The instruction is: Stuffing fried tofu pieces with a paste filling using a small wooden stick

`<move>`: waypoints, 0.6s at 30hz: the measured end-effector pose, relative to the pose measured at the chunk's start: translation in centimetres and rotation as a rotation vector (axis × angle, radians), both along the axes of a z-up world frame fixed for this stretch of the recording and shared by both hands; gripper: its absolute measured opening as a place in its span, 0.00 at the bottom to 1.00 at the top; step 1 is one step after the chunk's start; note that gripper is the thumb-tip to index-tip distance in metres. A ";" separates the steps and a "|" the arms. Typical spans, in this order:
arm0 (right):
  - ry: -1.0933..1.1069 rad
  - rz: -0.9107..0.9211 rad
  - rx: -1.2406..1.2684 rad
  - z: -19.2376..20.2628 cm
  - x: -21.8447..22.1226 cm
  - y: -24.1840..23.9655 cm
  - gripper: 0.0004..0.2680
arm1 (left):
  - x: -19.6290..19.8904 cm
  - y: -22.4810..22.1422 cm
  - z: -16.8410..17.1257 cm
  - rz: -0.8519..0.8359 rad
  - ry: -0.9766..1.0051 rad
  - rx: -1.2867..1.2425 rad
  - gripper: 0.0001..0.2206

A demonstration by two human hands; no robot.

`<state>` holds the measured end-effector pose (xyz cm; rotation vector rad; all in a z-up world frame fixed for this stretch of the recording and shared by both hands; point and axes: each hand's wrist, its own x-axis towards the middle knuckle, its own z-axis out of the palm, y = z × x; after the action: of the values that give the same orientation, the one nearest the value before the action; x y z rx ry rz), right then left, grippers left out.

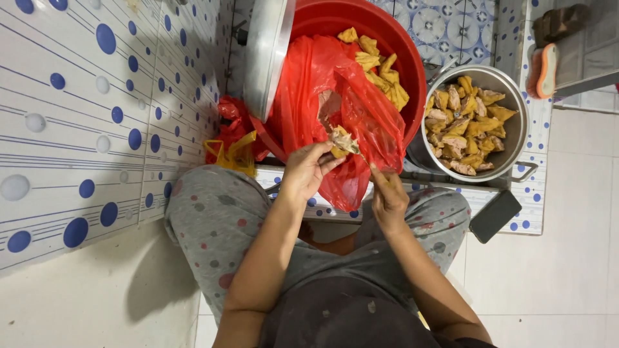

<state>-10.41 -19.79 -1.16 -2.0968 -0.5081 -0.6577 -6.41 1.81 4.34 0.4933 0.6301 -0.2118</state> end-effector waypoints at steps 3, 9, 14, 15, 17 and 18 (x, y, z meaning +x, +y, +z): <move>-0.047 0.036 -0.038 2.1 0.0 0.9 0.11 | 0.0 -0.1 -1.7 -0.016 -0.027 -0.092 0.05; -0.068 0.073 -0.071 0.3 -0.6 -0.2 0.12 | -0.1 -0.1 -1.7 0.005 -0.006 -0.259 0.05; -0.050 0.088 -0.077 0.6 -1.0 -0.8 0.13 | 0.1 -0.8 -5.2 0.011 0.015 -0.353 0.07; -0.036 0.090 -0.068 0.9 -1.0 -0.8 0.13 | 0.1 -1.0 -5.6 0.012 0.017 -0.380 0.07; -0.032 0.079 -0.080 0.6 -1.2 -1.3 0.13 | 0.1 -0.9 -5.0 0.010 0.016 -0.386 0.08; -0.028 0.067 -0.092 0.4 -1.3 -1.6 0.13 | 0.0 -0.9 -4.7 0.007 0.015 -0.393 0.08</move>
<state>-11.72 -21.37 -0.78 -2.1485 -0.6325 -0.6362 -6.39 0.94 -0.38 0.1114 0.5871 -0.3244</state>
